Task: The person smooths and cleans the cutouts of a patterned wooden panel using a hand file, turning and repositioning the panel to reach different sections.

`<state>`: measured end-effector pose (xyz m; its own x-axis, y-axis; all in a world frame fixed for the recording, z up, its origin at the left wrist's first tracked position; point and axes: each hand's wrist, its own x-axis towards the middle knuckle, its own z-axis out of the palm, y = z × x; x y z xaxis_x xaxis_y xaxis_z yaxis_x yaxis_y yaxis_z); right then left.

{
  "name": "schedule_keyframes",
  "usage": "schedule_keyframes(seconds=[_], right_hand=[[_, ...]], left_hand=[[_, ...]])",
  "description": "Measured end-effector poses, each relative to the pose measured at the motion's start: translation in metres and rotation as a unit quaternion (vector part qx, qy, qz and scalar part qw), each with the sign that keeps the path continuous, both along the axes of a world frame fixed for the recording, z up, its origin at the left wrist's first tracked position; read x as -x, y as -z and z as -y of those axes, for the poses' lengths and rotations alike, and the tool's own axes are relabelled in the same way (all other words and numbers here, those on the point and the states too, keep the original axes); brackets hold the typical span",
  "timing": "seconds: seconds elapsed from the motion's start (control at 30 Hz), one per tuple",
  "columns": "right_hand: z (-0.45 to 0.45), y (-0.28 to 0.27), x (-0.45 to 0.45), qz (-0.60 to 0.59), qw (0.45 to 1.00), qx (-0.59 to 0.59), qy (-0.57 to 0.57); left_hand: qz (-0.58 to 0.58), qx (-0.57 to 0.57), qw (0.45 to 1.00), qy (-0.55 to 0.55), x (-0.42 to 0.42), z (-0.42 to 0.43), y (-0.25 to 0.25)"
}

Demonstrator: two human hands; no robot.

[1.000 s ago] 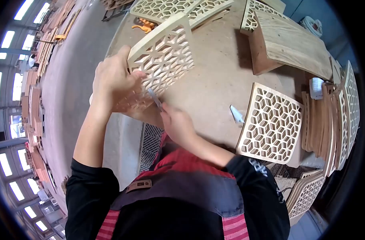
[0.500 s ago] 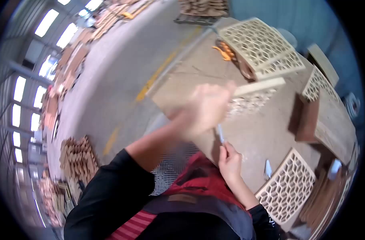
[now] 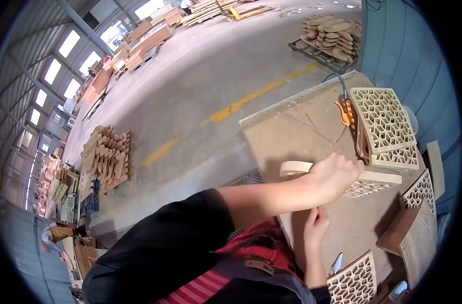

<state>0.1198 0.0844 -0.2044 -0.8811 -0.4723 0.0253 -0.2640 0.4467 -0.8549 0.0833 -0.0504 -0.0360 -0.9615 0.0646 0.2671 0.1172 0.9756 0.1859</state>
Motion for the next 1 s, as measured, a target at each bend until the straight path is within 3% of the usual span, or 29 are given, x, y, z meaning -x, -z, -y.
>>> schedule_keyframes(seconds=[0.07, 0.17, 0.2, 0.3, 0.37, 0.43, 0.47, 0.53, 0.6, 0.67, 0.77, 0.9, 1.0], right_hand=[[0.01, -0.006, 0.012, 0.002, 1.0, -0.022, -0.006], [0.001, -0.014, 0.004, 0.036, 0.999, 0.034, -0.022], [-0.006, -0.024, -0.013, 0.016, 0.994, 0.106, -0.016], [-0.038, -0.023, -0.038, 0.099, 0.993, 0.061, 0.01], [-0.025, -0.007, -0.028, -0.001, 0.998, 0.059, 0.003], [0.004, -0.017, -0.004, 0.036, 0.998, 0.042, 0.017], [0.014, -0.052, 0.001, 0.071, 0.997, -0.012, 0.022], [0.015, -0.031, 0.003, 0.022, 0.998, 0.042, 0.044], [-0.006, -0.035, -0.011, 0.071, 0.996, 0.036, 0.047], [-0.031, -0.03, -0.027, 0.02, 0.996, 0.071, 0.059], [-0.032, -0.037, -0.031, 0.04, 0.997, 0.038, 0.058], [0.0, -0.03, 0.006, 0.018, 0.998, -0.019, 0.051], [-0.008, -0.023, 0.001, -0.014, 0.998, -0.018, 0.057]], left_hand=[[0.005, 0.007, 1.0, -0.002, -0.002, 0.001, -0.003], [0.015, 0.012, 1.0, 0.015, -0.006, 0.004, -0.009], [0.02, 0.012, 1.0, 0.021, -0.004, 0.004, -0.008], [-0.024, -0.03, 0.999, 0.004, -0.005, 0.002, 0.0], [-0.006, 0.003, 1.0, 0.008, -0.007, 0.002, -0.007], [0.012, -0.032, 0.999, 0.009, -0.005, 0.005, -0.01], [-0.055, -0.005, 0.998, -0.009, -0.005, 0.003, -0.005], [0.013, -0.007, 0.999, 0.03, -0.002, 0.011, -0.004], [-0.059, -0.007, 0.998, 0.014, -0.001, 0.004, 0.0], [0.011, 0.005, 1.0, -0.013, 0.007, 0.0, -0.009], [-0.013, 0.041, 0.999, -0.005, -0.001, -0.01, -0.011], [0.116, 0.028, 0.989, -0.082, 0.01, -0.017, -0.026], [0.135, 0.035, 0.986, -0.093, 0.014, -0.017, -0.028]])
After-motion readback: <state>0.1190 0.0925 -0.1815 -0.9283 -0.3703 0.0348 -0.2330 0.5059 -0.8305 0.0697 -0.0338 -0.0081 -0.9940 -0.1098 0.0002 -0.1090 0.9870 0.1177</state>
